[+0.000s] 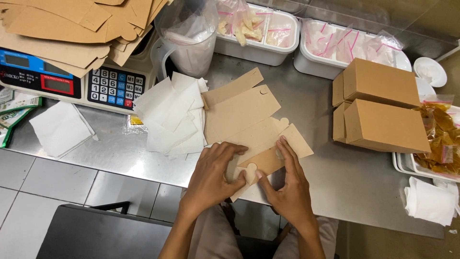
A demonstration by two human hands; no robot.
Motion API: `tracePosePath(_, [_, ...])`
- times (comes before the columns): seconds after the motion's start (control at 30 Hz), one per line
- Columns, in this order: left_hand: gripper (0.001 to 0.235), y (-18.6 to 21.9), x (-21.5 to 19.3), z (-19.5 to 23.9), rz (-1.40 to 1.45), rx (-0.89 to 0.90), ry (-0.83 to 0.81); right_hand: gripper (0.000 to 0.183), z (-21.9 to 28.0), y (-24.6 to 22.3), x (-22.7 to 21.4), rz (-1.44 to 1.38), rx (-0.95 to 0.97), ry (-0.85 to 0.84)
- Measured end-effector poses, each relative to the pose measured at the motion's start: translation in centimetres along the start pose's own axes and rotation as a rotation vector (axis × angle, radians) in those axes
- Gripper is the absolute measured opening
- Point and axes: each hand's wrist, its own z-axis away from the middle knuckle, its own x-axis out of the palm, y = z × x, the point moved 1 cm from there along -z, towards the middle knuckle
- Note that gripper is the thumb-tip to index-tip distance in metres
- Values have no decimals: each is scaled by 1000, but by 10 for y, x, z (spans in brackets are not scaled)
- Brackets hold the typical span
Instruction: The person folds flat cardboard pieces into small boxes by hand. They crease the pre-scored lines, fold the side flaps, and tuck the tabs to form a finished box, then place it on a stack of completed boxes.
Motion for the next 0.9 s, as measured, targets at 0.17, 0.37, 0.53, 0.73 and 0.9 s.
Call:
tracePosePath(0.17, [46,9,-4,3,-54,53,50,53,3,14,-3,-21,59,198])
tracePosePath(0.37, [61,17,-2,5,-101,106,57,34,9,26,-8,-276,219,376])
tracePosePath(0.53, [47,11,-8,10,72,199,-24,35,6,38,-16,-417,276,392])
tracePosePath(0.73, [23,19,-17,5,341,162,-206,44,-17,57,-38,-465,209,252])
tracePosePath(0.9, [19,24,-15,2,285,138,-241,36,-26,60,-46,-371,138,210])
